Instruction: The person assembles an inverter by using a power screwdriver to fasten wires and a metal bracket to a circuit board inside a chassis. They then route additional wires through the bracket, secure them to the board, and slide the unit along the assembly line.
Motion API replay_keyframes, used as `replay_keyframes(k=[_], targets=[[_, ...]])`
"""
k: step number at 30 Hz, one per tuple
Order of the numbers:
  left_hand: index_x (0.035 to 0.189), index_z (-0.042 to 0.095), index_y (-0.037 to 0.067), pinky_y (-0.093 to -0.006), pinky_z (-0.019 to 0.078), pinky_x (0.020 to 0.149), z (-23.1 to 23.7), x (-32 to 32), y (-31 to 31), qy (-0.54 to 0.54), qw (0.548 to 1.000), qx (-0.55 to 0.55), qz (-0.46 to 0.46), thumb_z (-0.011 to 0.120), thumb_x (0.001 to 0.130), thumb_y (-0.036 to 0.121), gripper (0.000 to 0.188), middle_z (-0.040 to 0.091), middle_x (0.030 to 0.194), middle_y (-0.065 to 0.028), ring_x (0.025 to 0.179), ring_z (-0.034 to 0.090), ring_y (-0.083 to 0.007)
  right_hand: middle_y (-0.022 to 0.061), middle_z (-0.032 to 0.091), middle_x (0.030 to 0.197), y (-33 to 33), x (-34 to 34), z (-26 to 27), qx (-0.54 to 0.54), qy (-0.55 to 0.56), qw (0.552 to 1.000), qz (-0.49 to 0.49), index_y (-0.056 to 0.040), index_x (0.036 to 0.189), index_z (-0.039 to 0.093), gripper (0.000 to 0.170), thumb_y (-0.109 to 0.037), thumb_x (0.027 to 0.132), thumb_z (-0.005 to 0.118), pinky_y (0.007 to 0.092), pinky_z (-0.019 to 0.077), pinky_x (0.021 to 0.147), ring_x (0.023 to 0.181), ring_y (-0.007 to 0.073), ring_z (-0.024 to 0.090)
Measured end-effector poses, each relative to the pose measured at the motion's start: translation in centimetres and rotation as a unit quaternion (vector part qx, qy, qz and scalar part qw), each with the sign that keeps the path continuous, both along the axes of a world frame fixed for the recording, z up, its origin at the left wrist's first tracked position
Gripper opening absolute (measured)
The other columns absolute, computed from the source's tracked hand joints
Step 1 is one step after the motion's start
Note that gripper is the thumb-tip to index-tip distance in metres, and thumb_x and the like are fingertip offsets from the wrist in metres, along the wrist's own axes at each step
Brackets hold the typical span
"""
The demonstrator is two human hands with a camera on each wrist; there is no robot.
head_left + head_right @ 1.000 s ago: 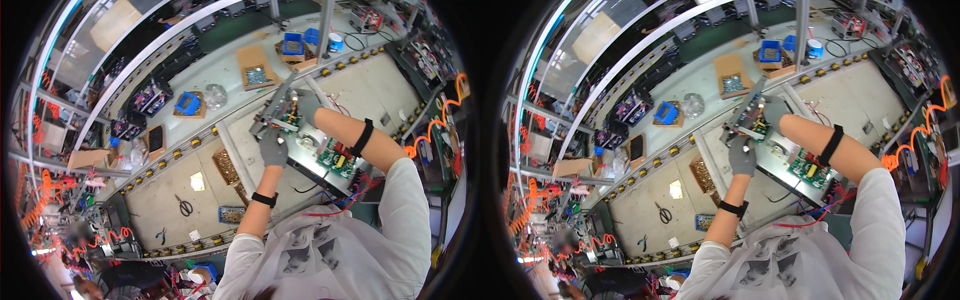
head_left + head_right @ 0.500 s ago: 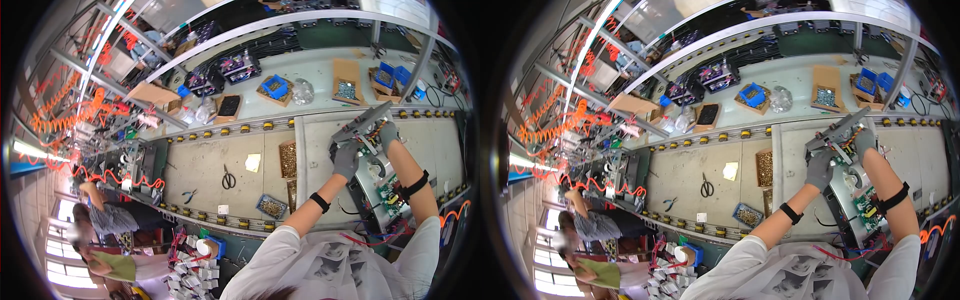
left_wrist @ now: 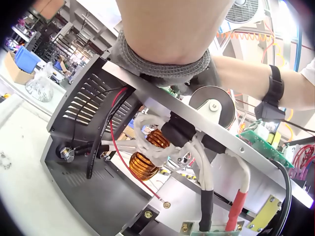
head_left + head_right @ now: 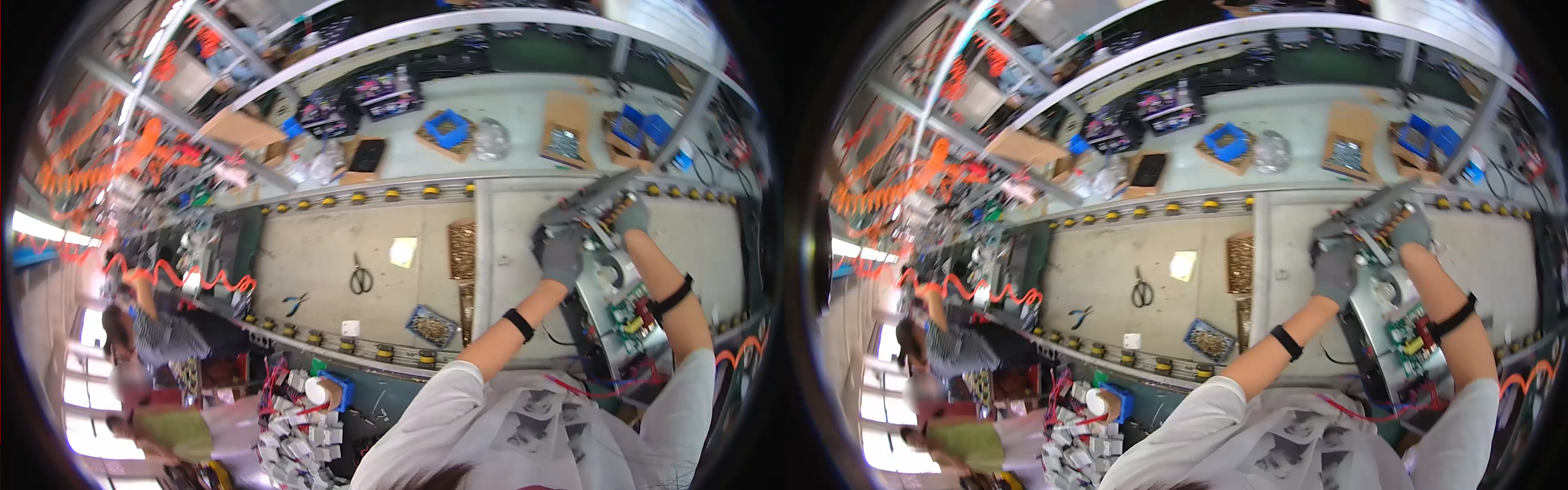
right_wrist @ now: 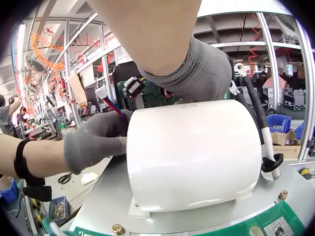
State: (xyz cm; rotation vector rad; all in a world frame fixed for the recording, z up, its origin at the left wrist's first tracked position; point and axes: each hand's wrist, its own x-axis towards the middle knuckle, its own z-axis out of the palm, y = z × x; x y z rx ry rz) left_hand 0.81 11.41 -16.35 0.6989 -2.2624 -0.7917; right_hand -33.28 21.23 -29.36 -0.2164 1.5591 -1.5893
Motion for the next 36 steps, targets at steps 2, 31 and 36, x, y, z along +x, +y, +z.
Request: replay_keyframes(k=[2, 31, 36], targets=[[0.110, 0.056, 0.004, -0.0432, 0.0468, 0.076, -0.2, -0.3, 0.0, -0.021, 0.999, 0.020, 0.018, 0.057, 0.070, 0.005, 0.039, 0.062, 0.096, -0.0191, 0.090, 0.058, -0.0366, 0.0084, 0.058, 0.094, -4.9, 8.7, 7.4, 0.150, 0.231, 0.960, 0.054, -0.0143, 0.092, 0.057, 0.032, -0.042, 0.088, 0.041, 0.0481, 0.0409, 0.082, 0.090, 0.0268, 0.054], [0.088, 0.057, 0.000, -0.0299, 0.0494, 0.068, 10.9, 1.0, -1.9, 0.137, 0.986, -0.069, 0.071, 0.068, 0.080, 0.016, 0.021, 0.064, 0.088, -0.0145, 0.076, 0.063, -0.0235, 0.0227, 0.064, 0.096, -7.7, 15.5, 21.5, 0.333, 0.478, 0.779, 0.232, 0.0035, 0.096, 0.064, 0.044, -0.033, 0.071, 0.064, 0.0366, 0.0511, 0.076, 0.090, 0.0320, 0.064], [0.085, 0.056, 0.001, -0.0286, 0.0499, 0.066, 10.8, 0.4, -2.8, 0.123, 0.988, -0.033, 0.093, 0.069, 0.079, 0.016, 0.021, 0.064, 0.079, -0.0115, 0.069, 0.062, -0.0223, 0.0245, 0.064, 0.095, -7.5, 15.8, 22.8, 0.346, 0.472, 0.775, 0.239, 0.0059, 0.096, 0.063, 0.049, -0.035, 0.069, 0.067, 0.0364, 0.0500, 0.078, 0.088, 0.0317, 0.064]])
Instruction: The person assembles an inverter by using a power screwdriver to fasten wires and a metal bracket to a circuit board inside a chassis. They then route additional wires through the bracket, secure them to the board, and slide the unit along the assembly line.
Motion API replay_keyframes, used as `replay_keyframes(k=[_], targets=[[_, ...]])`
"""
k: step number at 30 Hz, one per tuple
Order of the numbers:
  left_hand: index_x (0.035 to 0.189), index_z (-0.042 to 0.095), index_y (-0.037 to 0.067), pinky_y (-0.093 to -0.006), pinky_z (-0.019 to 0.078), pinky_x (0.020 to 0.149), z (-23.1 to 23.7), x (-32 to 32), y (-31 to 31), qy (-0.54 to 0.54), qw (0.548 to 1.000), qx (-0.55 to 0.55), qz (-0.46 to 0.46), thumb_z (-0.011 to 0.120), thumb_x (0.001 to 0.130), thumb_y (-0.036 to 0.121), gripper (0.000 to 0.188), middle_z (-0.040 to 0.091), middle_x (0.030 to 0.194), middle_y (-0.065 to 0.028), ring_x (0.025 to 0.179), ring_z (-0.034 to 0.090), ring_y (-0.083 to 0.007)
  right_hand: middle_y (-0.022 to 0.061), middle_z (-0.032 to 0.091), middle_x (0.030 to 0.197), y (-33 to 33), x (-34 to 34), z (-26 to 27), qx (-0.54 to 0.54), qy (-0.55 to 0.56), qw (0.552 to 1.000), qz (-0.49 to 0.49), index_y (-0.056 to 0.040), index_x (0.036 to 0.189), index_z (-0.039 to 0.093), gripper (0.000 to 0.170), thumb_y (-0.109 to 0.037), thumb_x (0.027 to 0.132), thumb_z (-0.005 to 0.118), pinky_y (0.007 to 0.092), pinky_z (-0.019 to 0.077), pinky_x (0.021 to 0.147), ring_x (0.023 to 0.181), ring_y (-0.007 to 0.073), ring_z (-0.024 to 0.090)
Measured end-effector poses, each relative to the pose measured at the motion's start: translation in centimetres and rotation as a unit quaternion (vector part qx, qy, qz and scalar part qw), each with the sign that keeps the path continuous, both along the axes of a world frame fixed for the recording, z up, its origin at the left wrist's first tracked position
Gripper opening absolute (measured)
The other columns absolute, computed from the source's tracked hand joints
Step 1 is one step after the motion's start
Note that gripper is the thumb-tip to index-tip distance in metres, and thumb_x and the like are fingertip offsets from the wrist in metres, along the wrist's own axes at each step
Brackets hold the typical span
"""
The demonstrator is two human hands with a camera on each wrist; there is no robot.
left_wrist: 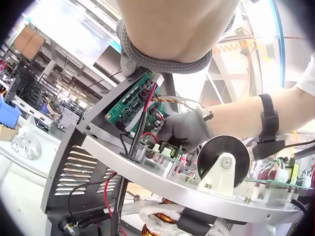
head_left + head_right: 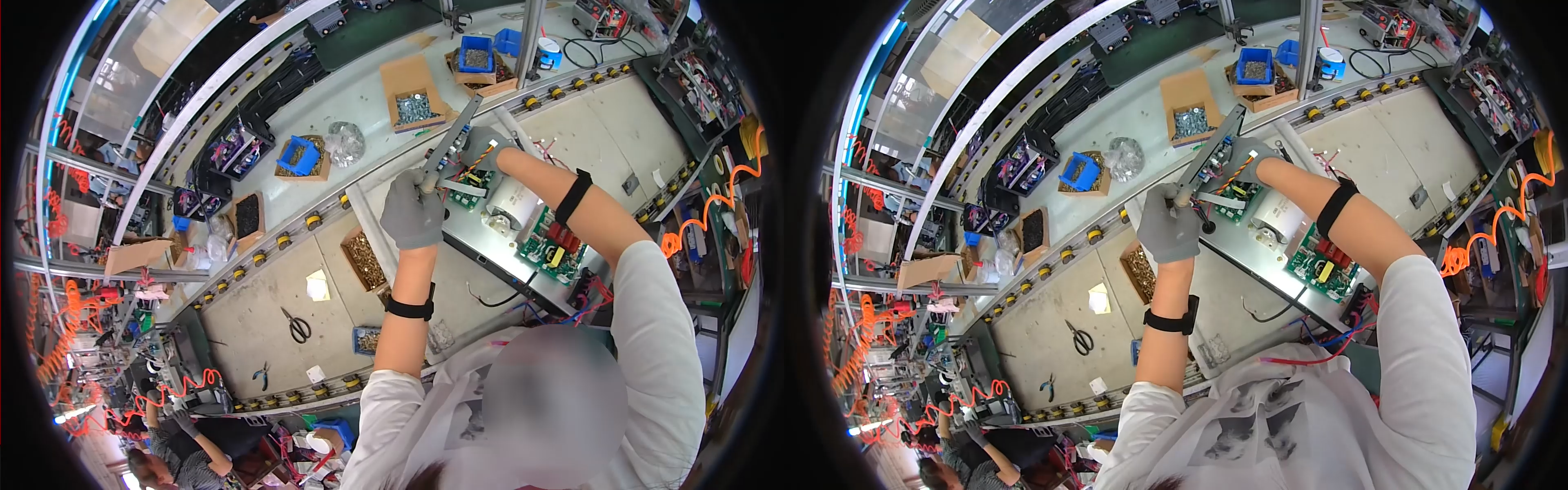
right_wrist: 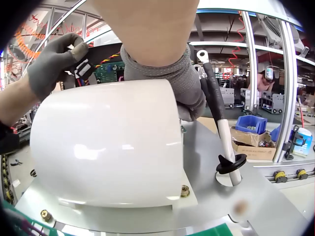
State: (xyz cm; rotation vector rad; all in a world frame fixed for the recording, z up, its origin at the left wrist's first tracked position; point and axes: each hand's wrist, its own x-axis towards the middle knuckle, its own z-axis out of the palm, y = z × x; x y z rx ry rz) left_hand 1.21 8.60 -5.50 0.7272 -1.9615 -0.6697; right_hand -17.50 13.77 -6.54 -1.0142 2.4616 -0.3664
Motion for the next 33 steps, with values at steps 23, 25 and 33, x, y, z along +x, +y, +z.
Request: replay_keyframes(k=[23, 25, 33], targets=[[0.083, 0.054, 0.007, -0.0314, 0.0503, 0.058, 0.3, -0.4, -0.8, -0.007, 0.998, 0.062, 0.003, 0.070, 0.076, 0.018, 0.021, 0.064, 0.078, -0.0065, 0.067, 0.063, -0.0226, 0.0223, 0.064, 0.084, -0.3, 0.6, -0.5, -0.026, 0.035, 0.999, 0.023, 0.0011, 0.080, 0.067, 0.028, -0.025, 0.071, 0.062, 0.0387, 0.0487, 0.075, 0.082, 0.0347, 0.062], [0.084, 0.054, 0.007, -0.0318, 0.0501, 0.058, 0.2, -0.5, -0.8, -0.020, 0.997, 0.070, 0.013, 0.070, 0.076, 0.020, 0.022, 0.064, 0.077, -0.0062, 0.067, 0.063, -0.0226, 0.0221, 0.064, 0.085, -0.5, 0.9, 0.1, -0.014, 0.044, 0.999, 0.027, 0.0006, 0.081, 0.067, 0.027, -0.023, 0.069, 0.061, 0.0389, 0.0488, 0.076, 0.083, 0.0343, 0.062], [0.084, 0.054, 0.004, -0.0297, 0.0505, 0.068, 0.7, -0.6, -0.6, -0.020, 0.995, 0.102, 0.005, 0.070, 0.078, 0.019, 0.022, 0.065, 0.078, -0.0092, 0.071, 0.064, -0.0209, 0.0178, 0.062, 0.101, -0.5, 0.7, -0.4, 0.033, 0.069, 0.996, 0.038, -0.0041, 0.092, 0.068, 0.032, -0.031, 0.074, 0.064, 0.0372, 0.0494, 0.080, 0.092, 0.0317, 0.062]])
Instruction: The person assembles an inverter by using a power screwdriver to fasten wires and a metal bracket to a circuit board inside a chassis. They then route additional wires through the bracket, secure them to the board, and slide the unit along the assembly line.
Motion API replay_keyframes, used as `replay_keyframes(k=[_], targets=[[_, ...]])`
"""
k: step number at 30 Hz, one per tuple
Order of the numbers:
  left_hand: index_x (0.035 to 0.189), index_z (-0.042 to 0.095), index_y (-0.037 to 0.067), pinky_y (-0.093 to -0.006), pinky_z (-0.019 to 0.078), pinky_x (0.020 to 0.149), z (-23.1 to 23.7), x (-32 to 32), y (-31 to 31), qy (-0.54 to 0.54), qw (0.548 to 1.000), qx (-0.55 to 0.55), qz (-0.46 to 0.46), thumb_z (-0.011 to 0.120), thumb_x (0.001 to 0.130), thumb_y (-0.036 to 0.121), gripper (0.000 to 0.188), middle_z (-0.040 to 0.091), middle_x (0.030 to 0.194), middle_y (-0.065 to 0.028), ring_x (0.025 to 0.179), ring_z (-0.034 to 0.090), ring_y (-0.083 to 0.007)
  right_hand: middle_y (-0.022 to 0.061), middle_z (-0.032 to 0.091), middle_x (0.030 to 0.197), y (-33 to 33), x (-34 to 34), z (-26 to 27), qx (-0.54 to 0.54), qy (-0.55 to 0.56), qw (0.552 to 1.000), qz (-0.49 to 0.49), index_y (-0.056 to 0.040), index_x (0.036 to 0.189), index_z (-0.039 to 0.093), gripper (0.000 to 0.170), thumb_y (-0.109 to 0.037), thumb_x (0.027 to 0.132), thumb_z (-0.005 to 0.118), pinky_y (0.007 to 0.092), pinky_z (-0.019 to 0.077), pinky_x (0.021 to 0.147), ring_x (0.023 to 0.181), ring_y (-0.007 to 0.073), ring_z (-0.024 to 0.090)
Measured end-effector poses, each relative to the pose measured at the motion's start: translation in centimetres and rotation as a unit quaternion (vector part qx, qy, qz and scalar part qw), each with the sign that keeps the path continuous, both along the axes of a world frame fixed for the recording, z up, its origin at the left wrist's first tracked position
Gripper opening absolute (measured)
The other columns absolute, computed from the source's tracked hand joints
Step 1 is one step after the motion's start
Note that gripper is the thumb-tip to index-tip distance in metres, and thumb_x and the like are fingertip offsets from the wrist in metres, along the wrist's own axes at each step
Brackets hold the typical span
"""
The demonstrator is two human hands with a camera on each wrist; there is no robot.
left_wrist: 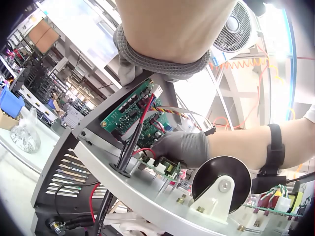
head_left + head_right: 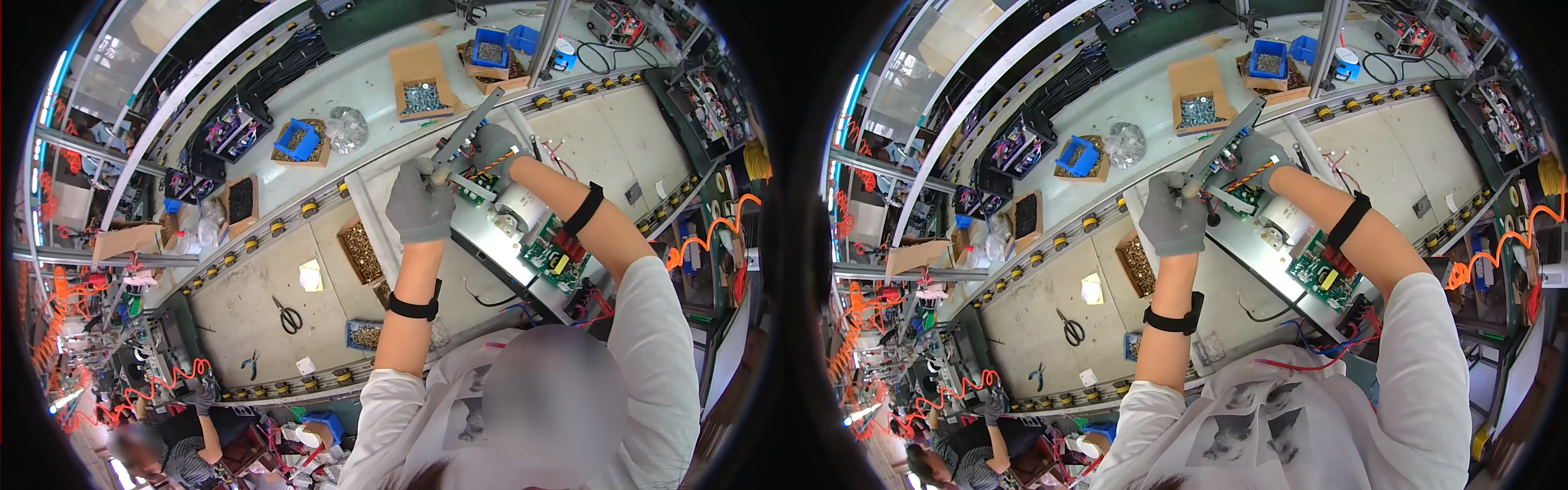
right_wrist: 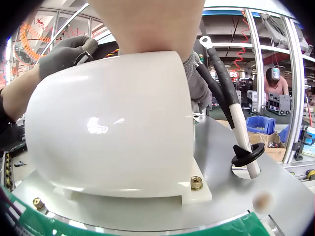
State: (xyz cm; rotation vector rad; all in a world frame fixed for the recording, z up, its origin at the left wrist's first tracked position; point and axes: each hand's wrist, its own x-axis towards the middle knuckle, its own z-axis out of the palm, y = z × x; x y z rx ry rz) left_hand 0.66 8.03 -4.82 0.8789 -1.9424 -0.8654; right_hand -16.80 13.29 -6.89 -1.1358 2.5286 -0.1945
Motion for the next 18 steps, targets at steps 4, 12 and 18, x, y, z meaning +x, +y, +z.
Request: replay_keyframes(k=[4, 12, 18], targets=[[0.084, 0.055, 0.004, -0.0292, 0.0506, 0.068, -0.4, 0.0, 0.0, 0.010, 1.000, -0.005, -0.003, 0.070, 0.077, 0.016, 0.021, 0.065, 0.078, -0.0094, 0.072, 0.064, -0.0208, 0.0170, 0.065, 0.093, 0.3, 0.9, 0.2, -0.030, 0.007, 0.999, -0.029, -0.0056, 0.090, 0.069, 0.029, -0.028, 0.074, 0.059, 0.0386, 0.0497, 0.078, 0.089, 0.0312, 0.062], [0.084, 0.056, 0.005, -0.0298, 0.0504, 0.065, -0.4, 0.3, 0.2, -0.018, 0.999, -0.027, 0.012, 0.072, 0.075, 0.020, 0.024, 0.064, 0.076, -0.0092, 0.070, 0.063, -0.0216, 0.0140, 0.067, 0.092, -0.3, 0.9, -0.5, 0.014, 0.058, 0.994, -0.092, -0.0104, 0.092, 0.068, 0.030, -0.034, 0.073, 0.064, 0.0389, 0.0504, 0.076, 0.088, 0.0303, 0.064], [0.077, 0.050, 0.011, -0.0362, 0.0474, 0.053, -1.1, 0.2, 0.0, 0.040, 0.995, -0.095, -0.007, 0.073, 0.073, 0.025, 0.028, 0.059, 0.068, -0.0041, 0.062, 0.060, -0.0268, 0.0153, 0.066, 0.091, -0.3, -2.0, -5.1, -0.044, 0.059, 0.997, -0.033, -0.0056, 0.091, 0.067, 0.030, -0.031, 0.074, 0.065, 0.0385, 0.0510, 0.071, 0.085, 0.0315, 0.064]])
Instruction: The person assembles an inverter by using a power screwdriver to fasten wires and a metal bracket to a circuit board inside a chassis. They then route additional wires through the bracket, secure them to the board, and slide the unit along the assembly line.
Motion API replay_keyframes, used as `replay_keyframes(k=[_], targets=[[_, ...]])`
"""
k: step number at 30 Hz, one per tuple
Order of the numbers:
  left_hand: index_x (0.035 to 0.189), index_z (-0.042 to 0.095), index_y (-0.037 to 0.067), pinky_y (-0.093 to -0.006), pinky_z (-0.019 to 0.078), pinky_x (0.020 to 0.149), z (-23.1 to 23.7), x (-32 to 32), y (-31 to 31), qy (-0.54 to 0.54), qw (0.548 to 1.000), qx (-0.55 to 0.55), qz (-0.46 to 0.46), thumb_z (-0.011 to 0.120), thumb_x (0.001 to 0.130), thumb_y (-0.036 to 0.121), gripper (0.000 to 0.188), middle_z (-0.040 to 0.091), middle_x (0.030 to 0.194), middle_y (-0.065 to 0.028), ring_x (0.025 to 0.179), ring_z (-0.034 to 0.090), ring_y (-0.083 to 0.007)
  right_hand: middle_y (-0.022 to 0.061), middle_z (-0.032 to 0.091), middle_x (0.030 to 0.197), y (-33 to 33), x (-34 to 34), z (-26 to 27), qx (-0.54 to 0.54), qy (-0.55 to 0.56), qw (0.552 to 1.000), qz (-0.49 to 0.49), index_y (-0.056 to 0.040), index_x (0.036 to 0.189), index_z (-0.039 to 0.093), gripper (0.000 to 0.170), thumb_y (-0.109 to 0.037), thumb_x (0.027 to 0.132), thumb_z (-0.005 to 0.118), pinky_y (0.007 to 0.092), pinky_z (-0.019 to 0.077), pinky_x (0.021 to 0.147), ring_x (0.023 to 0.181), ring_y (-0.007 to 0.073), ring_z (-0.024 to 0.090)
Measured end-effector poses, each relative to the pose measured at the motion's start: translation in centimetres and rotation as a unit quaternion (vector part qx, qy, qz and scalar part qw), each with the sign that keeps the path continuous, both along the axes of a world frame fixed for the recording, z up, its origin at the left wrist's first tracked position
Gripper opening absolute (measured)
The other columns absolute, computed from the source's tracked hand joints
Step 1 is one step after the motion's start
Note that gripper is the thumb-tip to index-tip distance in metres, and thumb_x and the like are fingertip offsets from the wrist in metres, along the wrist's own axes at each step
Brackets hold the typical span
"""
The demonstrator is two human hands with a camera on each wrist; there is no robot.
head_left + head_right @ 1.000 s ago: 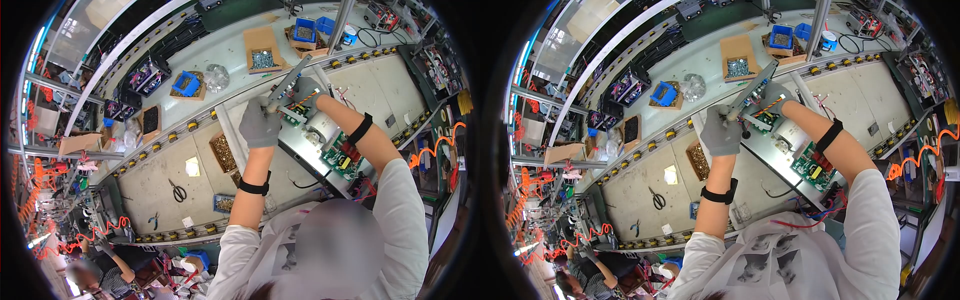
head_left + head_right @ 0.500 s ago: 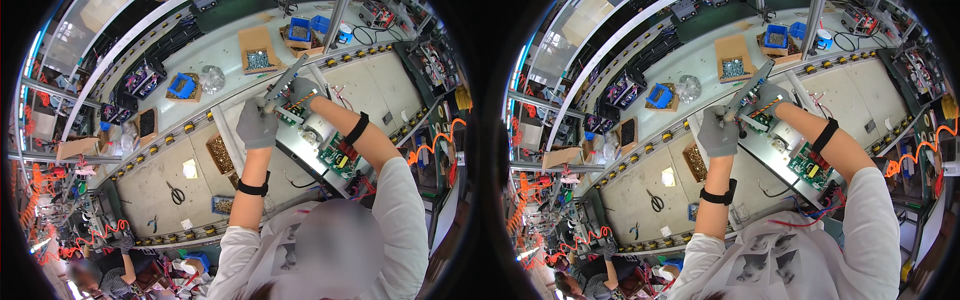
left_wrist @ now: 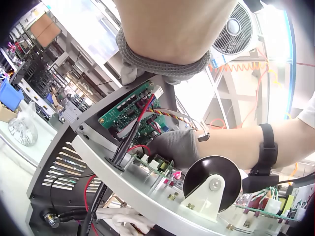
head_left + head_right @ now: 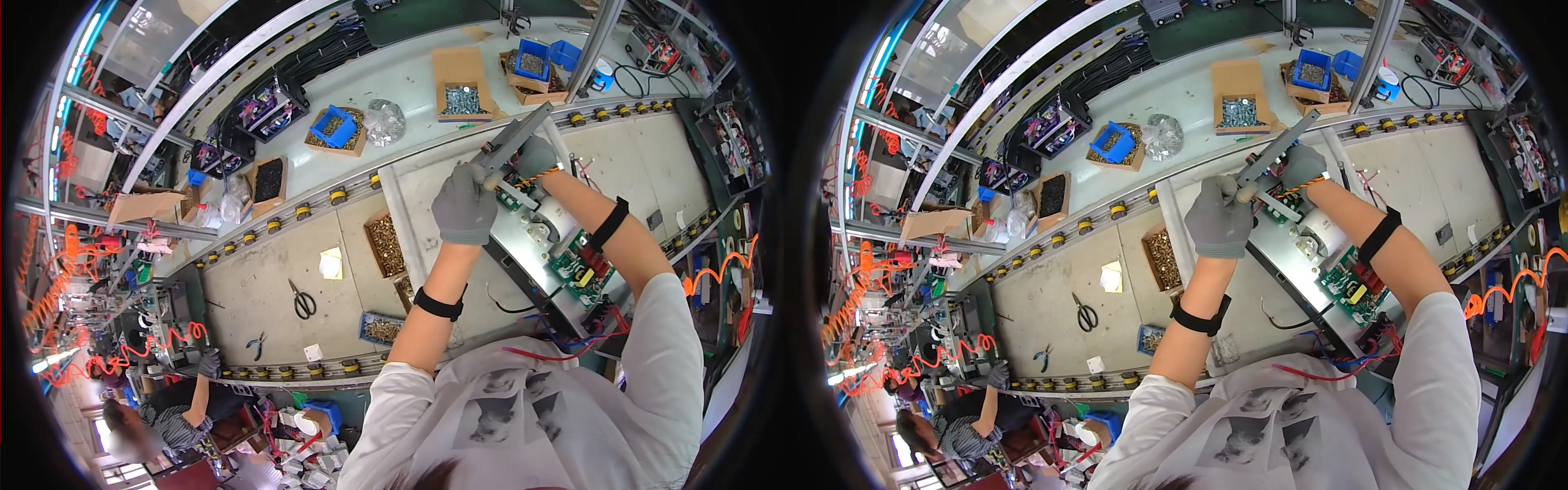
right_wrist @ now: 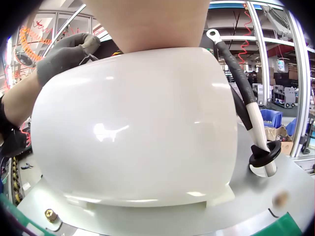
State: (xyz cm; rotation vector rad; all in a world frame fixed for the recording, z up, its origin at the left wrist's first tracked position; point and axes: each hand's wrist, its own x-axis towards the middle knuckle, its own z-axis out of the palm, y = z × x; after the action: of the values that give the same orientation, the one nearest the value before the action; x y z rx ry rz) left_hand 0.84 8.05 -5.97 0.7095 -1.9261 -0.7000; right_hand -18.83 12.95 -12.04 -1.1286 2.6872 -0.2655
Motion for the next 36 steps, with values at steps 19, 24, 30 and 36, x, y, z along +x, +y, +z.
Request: replay_keyframes(k=[19, 24, 30, 36], targets=[[0.079, 0.049, 0.007, -0.0340, 0.0476, 0.053, 0.7, 0.7, 0.4, -0.029, 0.997, 0.066, 0.000, 0.076, 0.070, 0.026, 0.035, 0.057, 0.065, -0.0076, 0.058, 0.060, -0.0271, 0.0133, 0.067, 0.098, -0.4, 0.2, 0.9, -0.012, -0.057, 0.997, -0.053, -0.0084, 0.102, 0.065, 0.045, -0.040, 0.071, 0.069, 0.0381, 0.0473, 0.077, 0.093, 0.0299, 0.063], [0.086, 0.049, 0.003, -0.0254, 0.0486, 0.062, -0.1, 0.5, 0.3, -0.033, 0.990, 0.138, -0.027, 0.076, 0.072, 0.020, 0.035, 0.060, 0.075, -0.0066, 0.066, 0.059, -0.0161, 0.0129, 0.066, 0.102, -1.0, -2.4, -2.7, -0.020, -0.110, 0.993, -0.037, -0.0073, 0.107, 0.063, 0.047, -0.040, 0.074, 0.067, 0.0374, 0.0466, 0.080, 0.097, 0.0288, 0.062], [0.098, 0.053, 0.005, -0.0298, 0.0479, 0.071, -3.2, 1.8, -0.8, 0.226, 0.957, 0.165, -0.070, 0.070, 0.076, 0.020, 0.032, 0.063, 0.093, -0.0125, 0.078, 0.060, -0.0175, 0.0172, 0.056, 0.119, 0.4, -1.3, -0.6, -0.097, -0.183, 0.976, 0.066, -0.0074, 0.120, 0.055, 0.053, -0.041, 0.079, 0.061, 0.0413, 0.0448, 0.088, 0.105, 0.0308, 0.056], [0.107, 0.054, 0.004, -0.0319, 0.0468, 0.069, -8.0, 1.8, 3.4, 0.009, 0.968, 0.247, -0.044, 0.064, 0.079, 0.021, 0.034, 0.059, 0.096, -0.0104, 0.077, 0.057, -0.0199, 0.0150, 0.048, 0.127, 3.5, 4.8, 6.6, 0.025, -0.001, 0.998, 0.065, -0.0065, 0.117, 0.057, 0.051, -0.040, 0.078, 0.058, 0.0440, 0.0447, 0.089, 0.110, 0.0354, 0.051]])
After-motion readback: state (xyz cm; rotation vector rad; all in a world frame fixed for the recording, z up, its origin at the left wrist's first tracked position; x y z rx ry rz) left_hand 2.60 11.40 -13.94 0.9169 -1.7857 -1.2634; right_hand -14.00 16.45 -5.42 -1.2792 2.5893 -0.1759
